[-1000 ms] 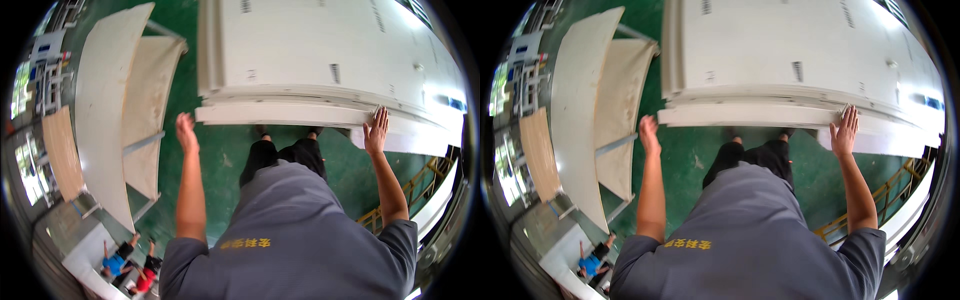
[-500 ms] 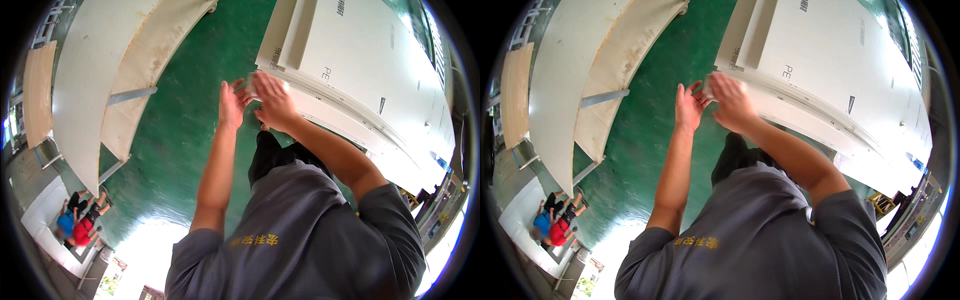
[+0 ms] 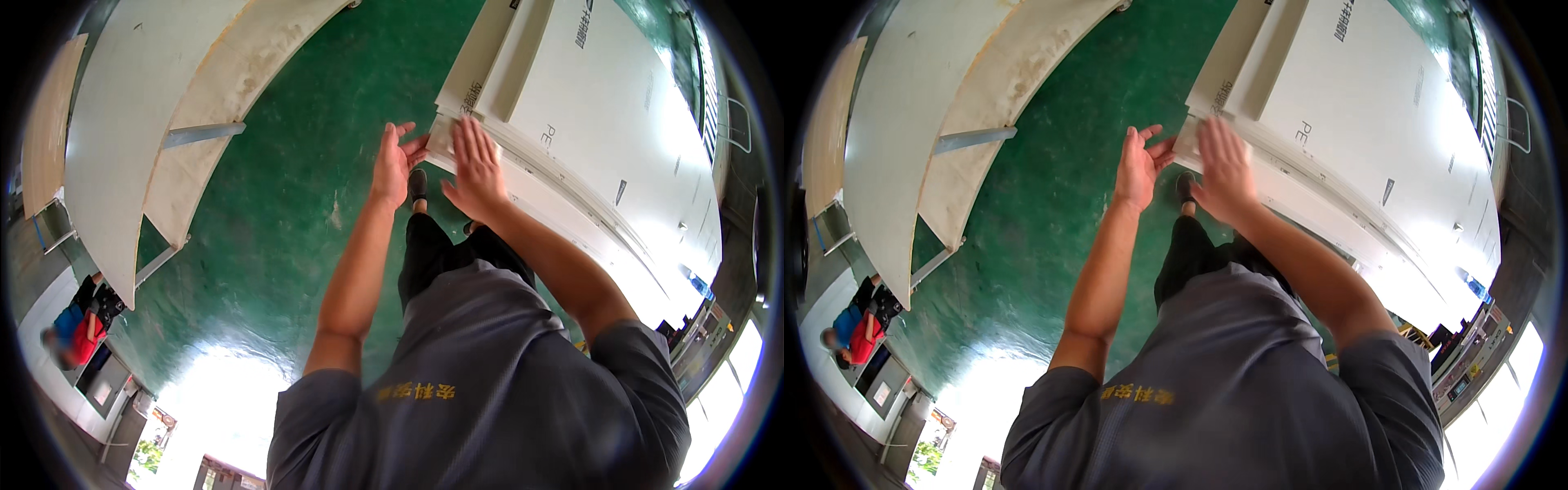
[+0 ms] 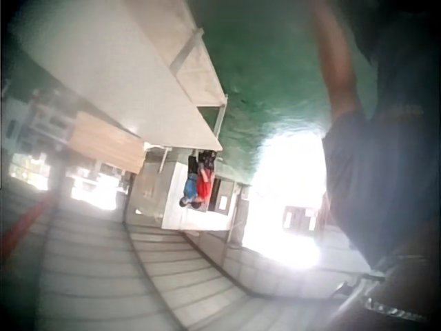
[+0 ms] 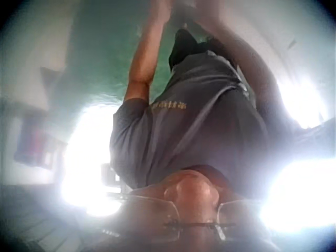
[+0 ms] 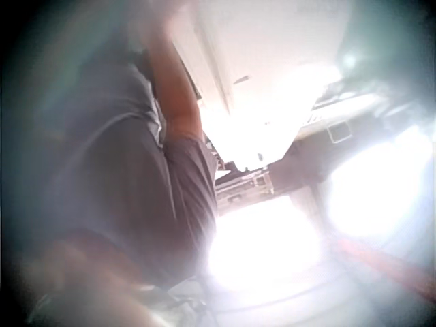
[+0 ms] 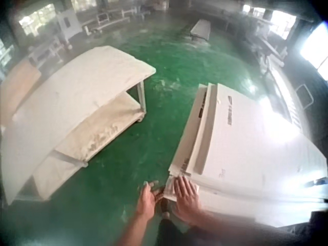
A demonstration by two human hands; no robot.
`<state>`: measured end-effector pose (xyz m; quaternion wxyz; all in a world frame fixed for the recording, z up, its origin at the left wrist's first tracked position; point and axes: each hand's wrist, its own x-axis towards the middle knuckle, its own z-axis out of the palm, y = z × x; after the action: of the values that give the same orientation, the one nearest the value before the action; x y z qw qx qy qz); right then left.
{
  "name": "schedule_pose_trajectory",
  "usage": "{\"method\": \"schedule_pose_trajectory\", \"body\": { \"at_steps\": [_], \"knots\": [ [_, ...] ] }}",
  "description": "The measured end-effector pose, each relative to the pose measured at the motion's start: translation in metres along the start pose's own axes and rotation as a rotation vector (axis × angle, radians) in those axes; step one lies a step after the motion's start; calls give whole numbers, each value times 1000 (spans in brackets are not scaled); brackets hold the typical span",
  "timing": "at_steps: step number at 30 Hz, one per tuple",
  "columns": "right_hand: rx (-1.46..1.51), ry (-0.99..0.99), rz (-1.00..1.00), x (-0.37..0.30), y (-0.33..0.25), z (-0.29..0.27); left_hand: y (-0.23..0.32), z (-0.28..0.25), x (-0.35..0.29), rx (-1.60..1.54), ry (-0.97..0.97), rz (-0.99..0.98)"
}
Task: The person repeatedly wipes the surfaces of large white panels with a cloth, occasionally picking up and placing down a water bottle. The person handles multiple panels one at a time, wiping each surface and then moving to the next.
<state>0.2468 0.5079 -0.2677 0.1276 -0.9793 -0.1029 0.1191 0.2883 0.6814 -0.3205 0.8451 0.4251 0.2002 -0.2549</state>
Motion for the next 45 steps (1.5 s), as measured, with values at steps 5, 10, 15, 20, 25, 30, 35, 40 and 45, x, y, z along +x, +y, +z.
{"method": "schedule_pose_trajectory", "body": {
  "at_steps": [5,10,15,20,25,30,35,40,45],
  "knots": [
    [35,26,-69,-3,4,3,8,1,-3,1,-17,-27],
    [-78,5,-132,-11,4,11,4,-1,-2,68,-34,-14],
    [-182,82,-229,-16,12,16,13,1,-3,73,-20,-21],
    [-168,108,-222,-18,5,18,5,0,-4,118,-3,-17],
    [-193,136,-274,-24,18,18,7,0,-6,105,6,4],
    [-114,181,-211,-15,12,36,-2,7,0,229,65,38],
    [-85,94,-107,-39,22,25,-7,-3,-2,184,97,75],
    [36,62,552,-226,163,8,-13,33,-21,783,195,579],
    [-93,322,686,-342,256,44,-71,124,-36,985,-278,765]
  ]
}}
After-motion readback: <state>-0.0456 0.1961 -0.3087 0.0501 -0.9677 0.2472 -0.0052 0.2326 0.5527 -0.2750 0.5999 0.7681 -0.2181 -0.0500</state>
